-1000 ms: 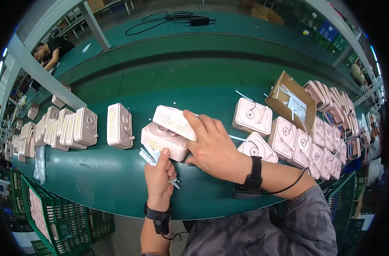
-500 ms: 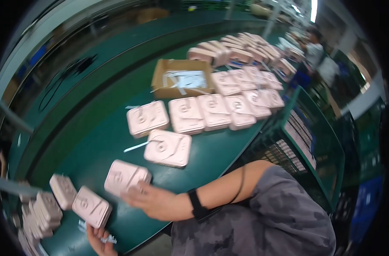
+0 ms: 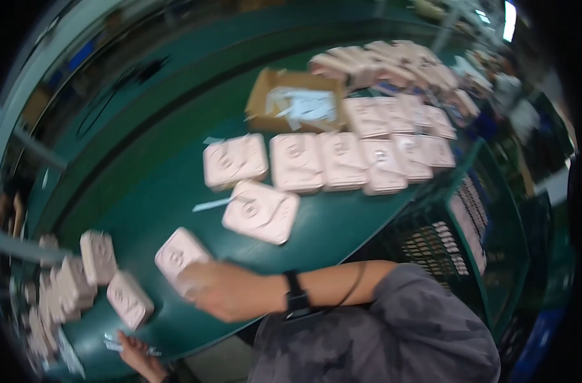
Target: The person picks up a pink device and a light strip, then inserts and presses the strip into a slot on the device. This process is repeated for several units, which are then moved aside on the green conveyor belt.
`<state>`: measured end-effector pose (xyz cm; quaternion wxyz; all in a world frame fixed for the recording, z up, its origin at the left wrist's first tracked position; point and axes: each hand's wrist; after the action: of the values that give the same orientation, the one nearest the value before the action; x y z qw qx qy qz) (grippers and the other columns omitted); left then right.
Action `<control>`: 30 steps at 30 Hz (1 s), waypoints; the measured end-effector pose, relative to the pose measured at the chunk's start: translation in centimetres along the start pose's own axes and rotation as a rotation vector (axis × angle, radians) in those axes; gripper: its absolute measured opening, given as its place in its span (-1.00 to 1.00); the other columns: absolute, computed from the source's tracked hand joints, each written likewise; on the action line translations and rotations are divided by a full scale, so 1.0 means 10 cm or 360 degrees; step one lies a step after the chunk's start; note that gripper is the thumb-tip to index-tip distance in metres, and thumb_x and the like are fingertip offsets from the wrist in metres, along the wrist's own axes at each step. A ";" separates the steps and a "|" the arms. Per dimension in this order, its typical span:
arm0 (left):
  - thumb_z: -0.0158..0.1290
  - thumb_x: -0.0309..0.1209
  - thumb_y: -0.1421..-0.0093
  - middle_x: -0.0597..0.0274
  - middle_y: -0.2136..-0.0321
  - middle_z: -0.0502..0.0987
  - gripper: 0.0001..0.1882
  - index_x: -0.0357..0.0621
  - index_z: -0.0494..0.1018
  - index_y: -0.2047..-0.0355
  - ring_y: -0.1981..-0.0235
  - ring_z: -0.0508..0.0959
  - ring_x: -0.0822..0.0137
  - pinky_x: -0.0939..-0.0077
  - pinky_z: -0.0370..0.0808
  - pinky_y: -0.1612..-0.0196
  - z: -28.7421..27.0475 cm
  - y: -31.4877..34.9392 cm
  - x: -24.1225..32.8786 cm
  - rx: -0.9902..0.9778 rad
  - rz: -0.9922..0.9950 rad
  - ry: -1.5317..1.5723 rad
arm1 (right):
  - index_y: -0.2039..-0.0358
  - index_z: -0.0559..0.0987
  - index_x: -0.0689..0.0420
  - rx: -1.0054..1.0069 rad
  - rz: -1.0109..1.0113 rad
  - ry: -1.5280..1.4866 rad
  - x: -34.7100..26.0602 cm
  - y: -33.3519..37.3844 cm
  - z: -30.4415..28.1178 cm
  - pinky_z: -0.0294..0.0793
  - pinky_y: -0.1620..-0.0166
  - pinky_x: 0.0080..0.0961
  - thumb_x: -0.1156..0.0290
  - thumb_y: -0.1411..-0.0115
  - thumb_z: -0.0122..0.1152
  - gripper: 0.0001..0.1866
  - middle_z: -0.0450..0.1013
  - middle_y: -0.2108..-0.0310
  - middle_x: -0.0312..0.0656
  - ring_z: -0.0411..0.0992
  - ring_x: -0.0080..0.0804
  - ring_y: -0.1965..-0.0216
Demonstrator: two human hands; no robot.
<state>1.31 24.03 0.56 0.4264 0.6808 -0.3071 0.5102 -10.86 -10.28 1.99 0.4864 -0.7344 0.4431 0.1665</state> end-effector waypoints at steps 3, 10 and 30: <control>0.03 -0.25 -0.41 0.49 0.66 0.20 -0.72 0.02 0.31 0.47 0.71 0.19 0.59 0.67 0.08 0.66 0.25 0.94 0.02 -0.0250 0.0217 0.0366 | 0.01 0.45 0.32 0.0110 0.0236 0.0174 0.05 0.15 -0.29 0.42 -0.08 -0.15 0.62 -0.02 0.28 -0.53 0.34 -0.06 0.11 0.38 0.06 -0.06; -0.01 -0.29 -0.43 0.44 0.65 0.16 -0.78 -0.09 0.33 0.35 0.69 0.17 0.56 0.64 0.09 0.65 1.20 1.28 0.15 -0.0728 -0.0074 0.0416 | -0.13 0.35 0.32 0.0028 0.0808 -0.0137 0.35 0.16 -0.27 0.51 0.04 -0.23 0.72 -0.09 0.15 -0.46 0.36 0.02 0.09 0.45 0.00 0.05; 0.08 -0.37 -0.35 0.28 0.55 0.41 -0.80 -0.17 0.38 0.09 0.70 0.36 0.47 0.65 0.25 0.67 1.00 1.01 0.38 -0.1956 -0.0648 0.0120 | 0.17 0.56 0.30 0.0552 0.0869 -0.0168 -0.39 -0.27 0.09 0.51 0.24 -0.55 0.61 -0.22 0.19 -0.84 0.55 0.24 -0.13 0.53 -0.41 0.30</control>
<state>-1.89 10.58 5.73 0.8371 0.3388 -0.3928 0.1739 -10.66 -7.23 5.70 0.5638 -0.4851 0.6197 0.2506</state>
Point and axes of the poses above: each hand's wrist, its own y-axis away from the middle knuckle, its own z-axis out of the palm, x = y × z
